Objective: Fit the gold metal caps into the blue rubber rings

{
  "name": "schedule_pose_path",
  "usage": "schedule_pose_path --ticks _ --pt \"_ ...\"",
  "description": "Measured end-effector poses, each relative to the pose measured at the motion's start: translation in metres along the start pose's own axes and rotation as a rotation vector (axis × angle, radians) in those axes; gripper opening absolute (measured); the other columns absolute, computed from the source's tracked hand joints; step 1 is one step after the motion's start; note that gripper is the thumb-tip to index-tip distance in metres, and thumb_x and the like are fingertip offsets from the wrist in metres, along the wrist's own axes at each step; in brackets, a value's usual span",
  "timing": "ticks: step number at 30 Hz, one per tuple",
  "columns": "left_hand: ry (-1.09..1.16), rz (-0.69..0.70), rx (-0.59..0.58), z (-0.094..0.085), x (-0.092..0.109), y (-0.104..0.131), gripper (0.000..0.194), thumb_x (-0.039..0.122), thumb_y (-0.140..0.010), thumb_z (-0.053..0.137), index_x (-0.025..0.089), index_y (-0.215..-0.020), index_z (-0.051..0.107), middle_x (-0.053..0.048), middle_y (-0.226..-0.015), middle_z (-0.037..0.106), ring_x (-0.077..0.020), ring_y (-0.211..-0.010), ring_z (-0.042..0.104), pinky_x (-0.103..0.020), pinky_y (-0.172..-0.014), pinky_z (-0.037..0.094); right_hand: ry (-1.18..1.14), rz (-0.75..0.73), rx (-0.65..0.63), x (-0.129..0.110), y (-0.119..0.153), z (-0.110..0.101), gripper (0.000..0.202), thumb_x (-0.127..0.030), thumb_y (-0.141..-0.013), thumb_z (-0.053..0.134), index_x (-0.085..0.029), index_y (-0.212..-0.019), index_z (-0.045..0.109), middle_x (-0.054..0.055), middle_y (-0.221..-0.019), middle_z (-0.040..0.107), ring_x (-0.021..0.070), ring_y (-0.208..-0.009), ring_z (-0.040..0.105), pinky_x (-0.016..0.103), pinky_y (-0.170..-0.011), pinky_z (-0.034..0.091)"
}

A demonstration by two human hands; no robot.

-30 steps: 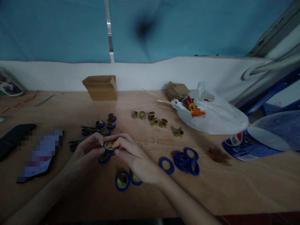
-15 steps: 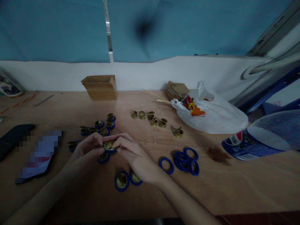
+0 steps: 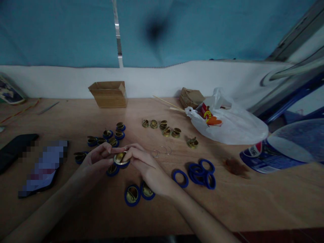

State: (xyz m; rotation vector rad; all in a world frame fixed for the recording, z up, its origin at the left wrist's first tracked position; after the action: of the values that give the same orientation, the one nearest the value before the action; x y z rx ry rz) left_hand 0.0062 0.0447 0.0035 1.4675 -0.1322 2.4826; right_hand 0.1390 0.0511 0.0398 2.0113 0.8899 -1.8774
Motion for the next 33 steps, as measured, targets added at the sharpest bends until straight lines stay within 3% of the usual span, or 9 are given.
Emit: schedule_pose_path --ticks 6,12,15,19,24,33 --pt "0.025 0.004 -0.010 -0.004 -0.001 -0.001 0.024 0.006 -0.075 0.070 0.022 -0.083 0.054 -0.002 -0.110 0.074 -0.0175 -0.101 0.069 -0.027 -0.087 0.049 0.020 -0.012 -0.034 -0.002 0.001 0.001 0.022 -0.014 -0.094 0.043 -0.021 -0.084 0.061 0.004 -0.106 0.056 0.0192 -0.108 0.053 0.038 -0.100 0.037" --pt "0.044 0.005 -0.002 0.001 0.003 0.000 0.027 0.007 -0.072 0.073 0.021 -0.082 0.052 -0.004 -0.115 0.071 -0.0190 -0.098 0.069 -0.029 -0.084 0.050 -0.129 -0.027 0.030 0.003 0.001 0.002 0.025 -0.019 -0.098 0.043 -0.027 -0.119 0.054 0.003 -0.122 0.058 0.0172 -0.118 0.051 0.036 -0.103 0.039" --pt "0.029 0.013 0.000 0.005 0.006 0.001 0.024 0.009 -0.074 0.073 0.021 -0.083 0.054 -0.004 -0.120 0.068 -0.0204 -0.104 0.067 -0.030 -0.087 0.050 -0.149 -0.036 0.054 0.003 0.001 0.002 0.026 -0.024 -0.099 0.044 -0.026 -0.123 0.050 0.004 -0.125 0.057 0.0174 -0.120 0.051 0.037 -0.102 0.040" --pt "-0.031 0.042 -0.011 0.005 0.006 0.003 0.022 0.013 -0.078 0.072 0.023 -0.095 0.062 -0.004 -0.124 0.066 -0.0210 -0.115 0.062 -0.030 -0.095 0.047 -0.133 0.043 0.055 0.005 0.001 0.002 0.024 -0.027 -0.100 0.041 -0.025 -0.123 0.049 0.005 -0.123 0.057 0.0168 -0.115 0.053 0.034 -0.098 0.043" --pt "-0.159 0.057 -0.034 0.004 0.006 0.004 0.029 0.019 -0.081 0.070 0.023 -0.109 0.065 -0.006 -0.121 0.068 -0.0209 -0.116 0.061 -0.029 -0.097 0.047 -0.139 0.105 0.090 0.005 0.002 0.000 0.016 -0.029 -0.099 0.043 -0.022 -0.110 0.051 0.003 -0.102 0.057 0.0153 -0.095 0.055 0.030 -0.084 0.046" --pt "-0.218 0.082 0.053 -0.004 0.007 0.004 0.026 0.030 -0.084 0.067 0.024 -0.109 0.067 -0.006 -0.114 0.071 -0.0217 -0.106 0.065 -0.031 -0.089 0.049 -0.129 0.084 0.134 0.009 0.002 0.002 0.010 -0.028 -0.096 0.047 -0.022 -0.104 0.050 0.001 -0.091 0.056 0.0139 -0.081 0.056 0.030 -0.077 0.048"
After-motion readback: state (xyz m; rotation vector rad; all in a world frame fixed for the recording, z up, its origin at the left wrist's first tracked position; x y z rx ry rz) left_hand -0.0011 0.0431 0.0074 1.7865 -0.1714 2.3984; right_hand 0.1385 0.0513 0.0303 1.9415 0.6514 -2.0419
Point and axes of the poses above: each hand's wrist, its own y-axis away from the middle knuckle, its own z-axis out of the palm, x = y × z, the point moved 7 cm from there along -y, towards the middle knuckle
